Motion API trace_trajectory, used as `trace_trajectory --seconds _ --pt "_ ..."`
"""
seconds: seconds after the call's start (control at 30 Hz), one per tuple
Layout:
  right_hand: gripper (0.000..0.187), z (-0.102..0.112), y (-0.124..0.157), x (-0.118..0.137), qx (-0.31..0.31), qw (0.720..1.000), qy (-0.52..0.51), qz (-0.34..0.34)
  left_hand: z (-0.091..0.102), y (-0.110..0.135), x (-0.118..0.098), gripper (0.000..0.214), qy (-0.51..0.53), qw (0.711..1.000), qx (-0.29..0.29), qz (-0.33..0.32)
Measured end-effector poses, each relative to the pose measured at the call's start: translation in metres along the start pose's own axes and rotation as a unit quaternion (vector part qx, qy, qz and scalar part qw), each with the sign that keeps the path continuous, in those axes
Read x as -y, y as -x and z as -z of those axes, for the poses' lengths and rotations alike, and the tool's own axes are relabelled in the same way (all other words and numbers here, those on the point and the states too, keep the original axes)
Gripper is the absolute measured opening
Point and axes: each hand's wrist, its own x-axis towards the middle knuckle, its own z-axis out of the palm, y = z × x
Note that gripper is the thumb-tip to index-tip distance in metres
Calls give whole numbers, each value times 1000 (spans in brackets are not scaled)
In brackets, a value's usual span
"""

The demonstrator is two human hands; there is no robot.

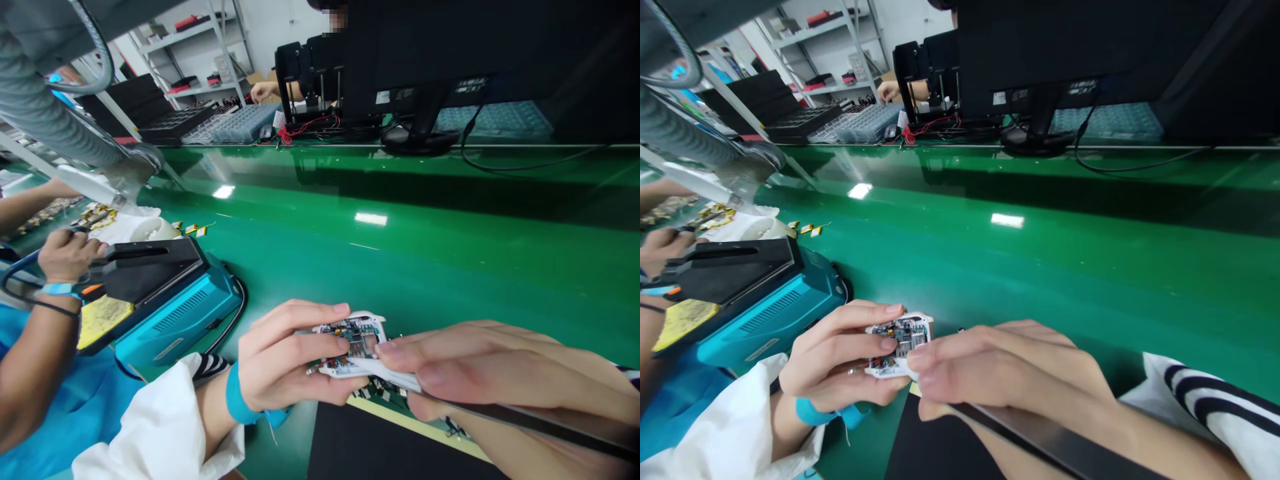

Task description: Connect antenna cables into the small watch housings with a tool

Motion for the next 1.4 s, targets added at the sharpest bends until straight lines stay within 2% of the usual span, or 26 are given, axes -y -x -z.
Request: trace_trajectory --seconds 0.07,0.2,0.37,0.53,0.67,0.73,0.83,0.93,0.97,1.0,1.03,1.07,1.1,1.13,1.17,1.27,1.4 --pt "17 2 -3 0 23 1000 -1 16 0 1 1 23 4 1000 -1 -3" --pt "15 2 -11 -1 12 1000 -26 0 -2 3 4 23 0 1000 -4 -5" --pt "16 -4 -13 -5 -21 999 -2 25 -6 8 8 21 1 1000 -23 -10" --pt "19 -11 -11 -17 -58 997 -9 44 -11 14 11 19 -6 999 -35 14" --pt "11 -7 -20 -25 -96 995 3 -7 -22 11 29 16 -4 999 -18 31" --pt "10 5 -28 -25 -126 990 -10 -58 -32 3 48 12 -16 997 2 74" --pt "26 39 -37 -24 -165 979 -9 -122 -53 -13 87 9 -28 991 24 127" --pt "37 93 -27 -33 -132 964 137 -185 -74 -26 129 12 -29 982 68 171" --pt "35 114 -16 -38 -105 947 223 -209 -79 -29 142 13 -28 978 88 185" --pt "33 134 0 -43 -72 912 325 -239 -82 -32 155 15 -26 974 108 199" --pt "30 152 19 -48 -34 862 427 -272 -85 -35 167 18 -25 969 126 213" --pt "26 167 41 -52 -14 799 517 -307 -85 -37 178 20 -28 963 140 228" --pt "25 179 65 -54 4 748 575 -331 -85 -40 189 22 -32 958 152 243" --pt "24 187 88 -56 14 714 614 -337 -85 -42 198 24 -36 952 163 256" --pt "23 192 110 -57 17 690 635 -347 -83 -44 207 26 -38 948 169 267" --pt "21 189 160 -58 0 653 654 -383 -80 -49 224 32 -41 940 167 294" --pt "24 178 181 -57 -29 610 670 -421 -76 -47 225 50 -62 938 111 322"
